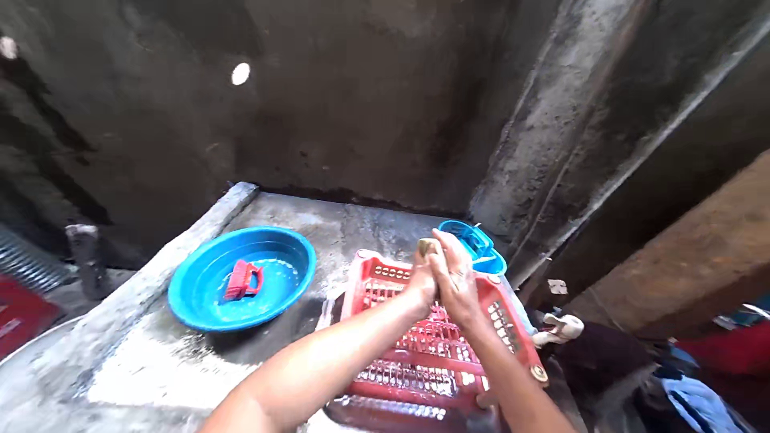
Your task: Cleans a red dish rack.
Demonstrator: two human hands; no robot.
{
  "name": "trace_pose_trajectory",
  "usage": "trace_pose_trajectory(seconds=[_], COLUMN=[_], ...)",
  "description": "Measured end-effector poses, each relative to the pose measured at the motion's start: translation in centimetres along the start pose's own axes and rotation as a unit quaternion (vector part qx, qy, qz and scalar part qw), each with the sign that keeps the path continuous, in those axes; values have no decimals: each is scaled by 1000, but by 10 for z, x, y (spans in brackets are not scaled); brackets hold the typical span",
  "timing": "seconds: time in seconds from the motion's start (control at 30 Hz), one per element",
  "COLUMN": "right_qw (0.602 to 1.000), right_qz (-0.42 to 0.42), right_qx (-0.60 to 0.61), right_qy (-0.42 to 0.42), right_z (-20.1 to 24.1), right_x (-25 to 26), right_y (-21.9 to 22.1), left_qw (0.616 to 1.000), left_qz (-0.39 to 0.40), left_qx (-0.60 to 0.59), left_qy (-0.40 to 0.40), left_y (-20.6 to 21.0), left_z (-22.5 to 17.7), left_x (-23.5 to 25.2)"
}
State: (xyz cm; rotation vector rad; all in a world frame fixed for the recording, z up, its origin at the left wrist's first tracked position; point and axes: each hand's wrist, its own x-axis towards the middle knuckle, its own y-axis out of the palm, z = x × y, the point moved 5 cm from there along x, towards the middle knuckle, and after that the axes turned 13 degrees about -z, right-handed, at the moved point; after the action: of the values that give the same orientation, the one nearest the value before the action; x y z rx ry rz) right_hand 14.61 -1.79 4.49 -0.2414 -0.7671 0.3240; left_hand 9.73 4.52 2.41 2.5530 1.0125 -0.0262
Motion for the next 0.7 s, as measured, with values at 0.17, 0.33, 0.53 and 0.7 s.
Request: trace_pose_trajectory(seconds=[0.17, 0.33, 0.53, 0.7], right_qw=[990, 996, 989, 993], right_qz=[-32, -75, -48, -71], right_qx=[31, 23, 14, 31], right_qy=[134, -31, 138, 94], right_z=[-26, 7, -45, -24], right_x=[8, -49, 13, -17], right_y=[3, 22, 11, 25], left_qw=[999, 997, 994, 996], left_qz=[-12, -49, -27, -74], left_qx=[32, 50, 102, 39], left_qy=[-3, 34, -32, -23], left_y=[7, -12, 9, -3], left_z=[12, 34, 20, 27], left_x=[-5, 79, 16, 46])
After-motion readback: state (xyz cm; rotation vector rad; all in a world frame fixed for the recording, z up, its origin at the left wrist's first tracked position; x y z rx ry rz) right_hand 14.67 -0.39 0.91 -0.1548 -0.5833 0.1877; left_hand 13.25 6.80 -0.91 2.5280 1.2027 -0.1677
